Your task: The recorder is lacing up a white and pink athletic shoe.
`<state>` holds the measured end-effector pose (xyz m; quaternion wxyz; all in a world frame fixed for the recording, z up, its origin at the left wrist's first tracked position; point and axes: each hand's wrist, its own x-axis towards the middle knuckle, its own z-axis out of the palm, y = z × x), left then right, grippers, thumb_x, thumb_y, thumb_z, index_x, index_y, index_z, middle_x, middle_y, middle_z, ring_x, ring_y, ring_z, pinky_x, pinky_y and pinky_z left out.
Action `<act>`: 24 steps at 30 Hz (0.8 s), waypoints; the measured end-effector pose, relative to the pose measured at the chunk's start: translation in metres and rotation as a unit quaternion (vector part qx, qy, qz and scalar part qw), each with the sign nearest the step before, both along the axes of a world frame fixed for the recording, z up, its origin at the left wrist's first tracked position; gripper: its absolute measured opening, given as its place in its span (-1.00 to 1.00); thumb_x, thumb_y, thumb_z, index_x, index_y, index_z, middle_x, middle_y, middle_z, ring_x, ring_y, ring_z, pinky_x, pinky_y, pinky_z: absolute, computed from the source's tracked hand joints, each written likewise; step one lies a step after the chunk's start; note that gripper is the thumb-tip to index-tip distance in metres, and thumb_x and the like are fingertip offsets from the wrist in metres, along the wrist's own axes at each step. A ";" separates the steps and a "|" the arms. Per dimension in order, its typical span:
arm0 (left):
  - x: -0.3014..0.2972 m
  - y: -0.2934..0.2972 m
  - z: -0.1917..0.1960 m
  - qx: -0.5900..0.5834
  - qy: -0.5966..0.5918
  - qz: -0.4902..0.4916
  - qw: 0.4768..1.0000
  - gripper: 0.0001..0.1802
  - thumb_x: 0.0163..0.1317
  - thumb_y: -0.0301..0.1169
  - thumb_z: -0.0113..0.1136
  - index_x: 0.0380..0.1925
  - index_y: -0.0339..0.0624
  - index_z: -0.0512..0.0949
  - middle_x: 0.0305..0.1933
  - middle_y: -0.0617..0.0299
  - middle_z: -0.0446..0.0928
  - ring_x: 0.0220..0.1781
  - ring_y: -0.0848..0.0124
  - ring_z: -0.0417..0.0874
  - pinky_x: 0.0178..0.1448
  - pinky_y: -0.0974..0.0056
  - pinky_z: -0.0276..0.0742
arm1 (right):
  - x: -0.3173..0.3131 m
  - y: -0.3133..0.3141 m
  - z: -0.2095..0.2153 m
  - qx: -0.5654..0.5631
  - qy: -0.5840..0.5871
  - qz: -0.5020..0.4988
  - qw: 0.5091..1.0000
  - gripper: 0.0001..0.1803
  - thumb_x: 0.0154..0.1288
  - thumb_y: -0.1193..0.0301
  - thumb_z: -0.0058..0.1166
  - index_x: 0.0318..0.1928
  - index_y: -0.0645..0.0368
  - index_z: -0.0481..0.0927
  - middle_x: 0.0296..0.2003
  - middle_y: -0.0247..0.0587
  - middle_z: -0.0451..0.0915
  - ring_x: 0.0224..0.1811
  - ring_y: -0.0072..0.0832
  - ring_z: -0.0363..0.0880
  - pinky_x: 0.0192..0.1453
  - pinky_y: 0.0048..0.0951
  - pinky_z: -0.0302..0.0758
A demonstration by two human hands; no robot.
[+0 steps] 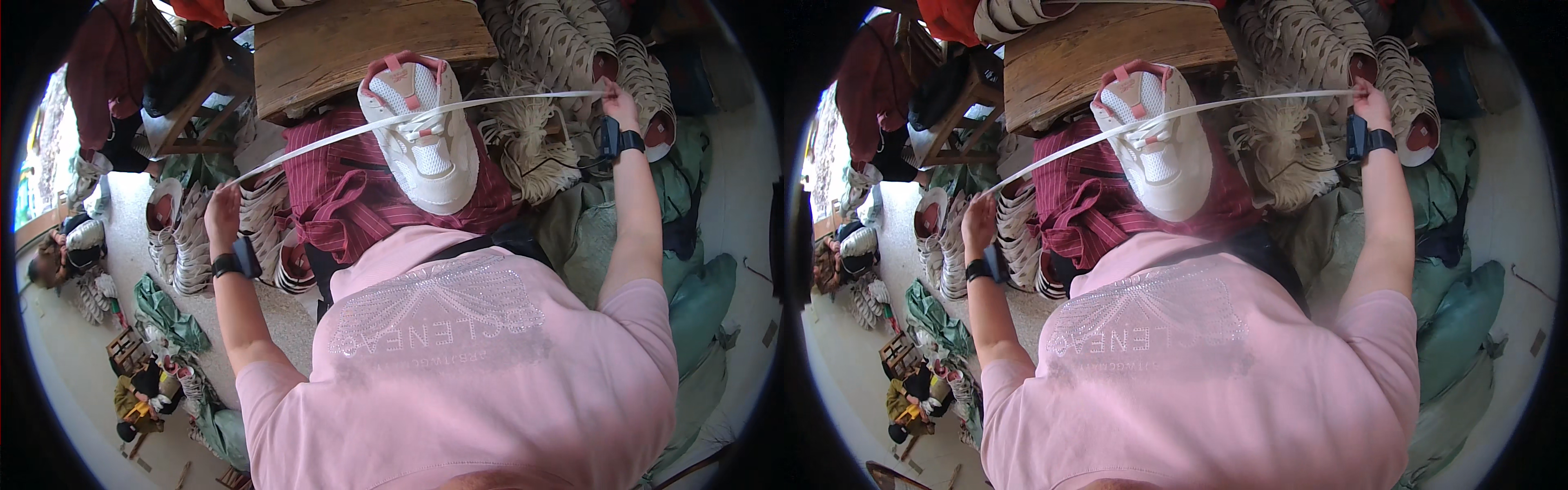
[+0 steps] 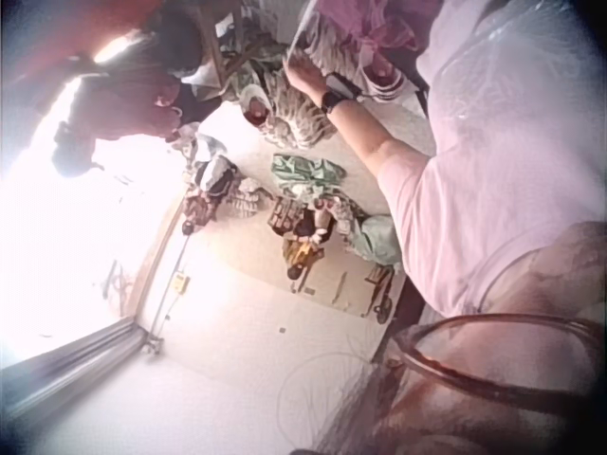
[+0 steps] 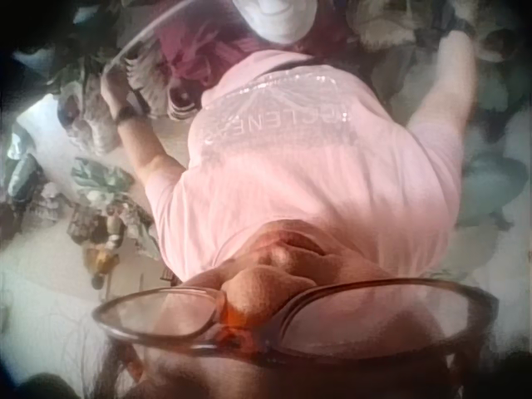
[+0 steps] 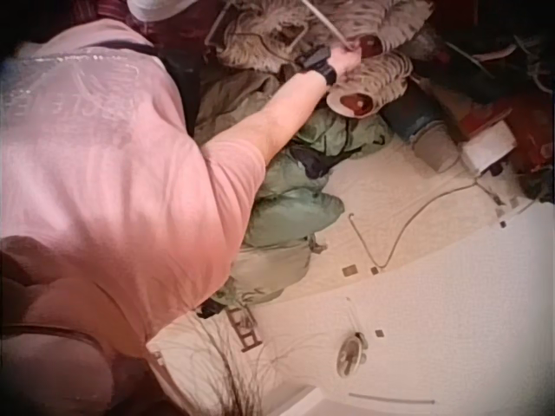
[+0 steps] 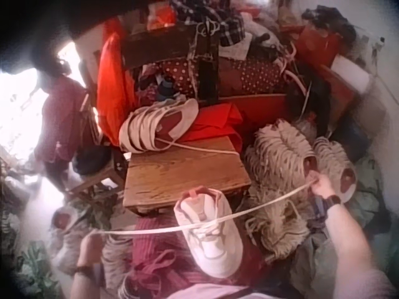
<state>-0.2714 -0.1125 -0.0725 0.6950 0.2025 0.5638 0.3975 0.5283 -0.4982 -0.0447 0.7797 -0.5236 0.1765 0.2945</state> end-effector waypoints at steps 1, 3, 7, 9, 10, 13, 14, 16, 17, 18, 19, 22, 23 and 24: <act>-0.023 0.004 -0.007 0.003 0.007 0.013 1.000 -0.76 0.41 -0.42 -0.04 -0.04 -0.31 0.48 -0.15 0.02 0.62 -0.15 0.29 0.65 -0.04 0.29 0.62 | -0.011 0.014 0.002 0.003 0.007 0.013 1.000 -0.85 0.35 0.61 -0.12 -0.18 0.33 0.53 -0.35 -0.21 0.51 -0.45 -0.50 0.45 -0.43 -0.60 0.41; -0.075 0.018 -0.009 -0.004 -0.135 0.199 0.971 -0.71 0.44 -0.45 -0.10 0.10 -0.29 0.38 -0.13 0.00 0.60 -0.18 0.27 0.65 0.05 0.27 0.63 | -0.037 0.049 0.006 -0.057 -0.033 0.124 0.990 -0.87 0.35 0.52 -0.07 -0.17 0.27 0.53 -0.41 -0.29 0.48 -0.54 -0.59 0.32 -0.53 -0.63 0.25; 0.077 -0.021 0.048 0.298 0.121 -0.056 0.945 -0.69 0.46 -0.39 -0.06 0.12 -0.27 0.38 -0.14 0.09 0.63 -0.40 0.55 0.54 -0.33 0.50 0.49 | -0.119 0.059 0.048 -0.217 -0.154 0.268 0.926 -0.75 0.34 0.38 0.04 -0.03 0.22 0.48 -0.40 -0.38 0.57 -0.68 -0.78 0.14 -0.68 -0.72 0.00; 0.133 -0.049 0.086 0.353 0.141 -0.129 0.916 -0.68 0.46 -0.36 -0.03 0.13 -0.24 0.38 -0.12 0.12 0.64 -0.49 0.64 0.42 -0.44 0.54 0.35 | -0.181 0.086 0.081 -0.165 -0.230 0.399 0.872 -0.59 0.33 0.39 0.06 0.11 0.33 0.41 -0.21 -0.25 0.68 -0.64 -0.81 0.20 -0.63 -0.73 0.10; 0.154 -0.062 0.102 0.344 0.134 -0.179 0.912 -0.69 0.46 -0.36 -0.03 0.11 -0.25 0.39 -0.11 0.12 0.64 -0.46 0.62 0.48 -0.41 0.54 0.39 | -0.210 0.099 0.093 -0.125 -0.235 0.425 0.865 -0.58 0.35 0.40 0.04 0.15 0.35 0.40 -0.25 -0.30 0.68 -0.66 -0.82 0.26 -0.63 -0.76 0.14; 0.206 -0.100 0.128 0.279 0.075 -0.258 0.922 -0.75 0.46 -0.37 -0.02 0.02 -0.27 0.43 -0.12 0.13 0.65 -0.29 0.56 0.63 -0.32 0.53 0.48 | -0.269 0.121 0.116 -0.092 -0.228 0.543 0.803 -0.70 0.37 0.32 0.08 -0.02 0.27 0.53 -0.32 -0.34 0.65 -0.45 -0.78 0.52 -0.48 -0.78 0.34; 0.213 -0.106 0.118 0.288 0.027 -0.281 0.915 -0.75 0.46 -0.35 -0.02 0.01 -0.28 0.45 -0.11 0.14 0.64 -0.22 0.53 0.65 -0.31 0.54 0.45 | -0.281 0.126 0.117 -0.085 -0.263 0.564 0.778 -0.74 0.37 0.32 0.08 -0.08 0.26 0.56 -0.35 -0.39 0.63 -0.45 -0.79 0.50 -0.46 -0.76 0.34; 0.230 -0.121 0.108 0.298 -0.024 -0.306 0.904 -0.74 0.47 -0.33 -0.03 -0.01 -0.28 0.47 -0.10 0.15 0.64 -0.16 0.51 0.68 -0.29 0.54 0.42 | -0.296 0.131 0.110 -0.079 -0.298 0.581 0.753 -0.78 0.38 0.33 0.08 -0.14 0.24 0.60 -0.38 -0.44 0.60 -0.45 -0.80 0.47 -0.43 -0.75 0.35; 0.240 -0.132 0.109 0.272 -0.005 -0.323 0.907 -0.75 0.47 -0.34 -0.03 -0.04 -0.29 0.48 -0.14 0.17 0.64 -0.23 0.55 0.65 -0.31 0.54 0.41 | -0.300 0.130 0.102 -0.070 -0.362 0.576 0.729 -0.81 0.37 0.35 0.09 -0.20 0.24 0.61 -0.40 -0.48 0.58 -0.45 -0.80 0.43 -0.41 -0.72 0.34; 0.245 -0.139 0.110 0.246 0.014 -0.339 0.908 -0.76 0.47 -0.34 -0.03 -0.07 -0.29 0.49 -0.18 0.19 0.64 -0.30 0.58 0.63 -0.33 0.54 0.40 | -0.302 0.130 0.098 -0.062 -0.424 0.569 0.702 -0.83 0.36 0.37 0.10 -0.25 0.23 0.61 -0.42 -0.51 0.55 -0.46 -0.81 0.38 -0.39 -0.70 0.32; 0.246 -0.142 0.109 0.246 0.013 -0.339 0.908 -0.76 0.47 -0.34 -0.03 -0.07 -0.29 0.49 -0.18 0.19 0.64 -0.30 0.58 0.63 -0.33 0.54 0.40 | -0.305 0.131 0.099 -0.062 -0.425 0.569 0.701 -0.83 0.36 0.37 0.10 -0.25 0.23 0.61 -0.42 -0.51 0.55 -0.46 -0.81 0.38 -0.39 -0.70 0.32; 0.249 -0.152 0.109 0.236 0.026 -0.409 0.881 -0.75 0.47 -0.30 -0.01 -0.16 -0.27 0.54 -0.39 0.31 0.59 -0.52 0.69 0.38 -0.42 0.59 0.29 | -0.308 0.131 0.102 -0.089 -0.410 0.576 0.701 -0.84 0.34 0.41 0.12 -0.30 0.26 0.60 -0.46 -0.55 0.51 -0.45 -0.80 0.36 -0.38 -0.67 0.31; 0.249 -0.152 0.110 0.237 0.025 -0.409 0.881 -0.75 0.47 -0.30 -0.01 -0.16 -0.27 0.54 -0.39 0.31 0.59 -0.52 0.69 0.38 -0.42 0.59 0.29 | -0.306 0.131 0.102 -0.109 -0.425 0.582 0.685 -0.84 0.34 0.40 0.13 -0.31 0.26 0.60 -0.48 -0.55 0.50 -0.44 -0.80 0.35 -0.38 -0.66 0.31; 0.249 -0.153 0.110 0.225 0.036 -0.418 0.879 -0.74 0.47 -0.29 -0.01 -0.19 -0.27 0.55 -0.43 0.33 0.57 -0.52 0.69 0.37 -0.43 0.58 0.27 | -0.305 0.132 0.102 -0.129 -0.440 0.587 0.667 -0.83 0.33 0.39 0.14 -0.31 0.25 0.60 -0.49 -0.54 0.49 -0.44 -0.81 0.34 -0.37 -0.65 0.31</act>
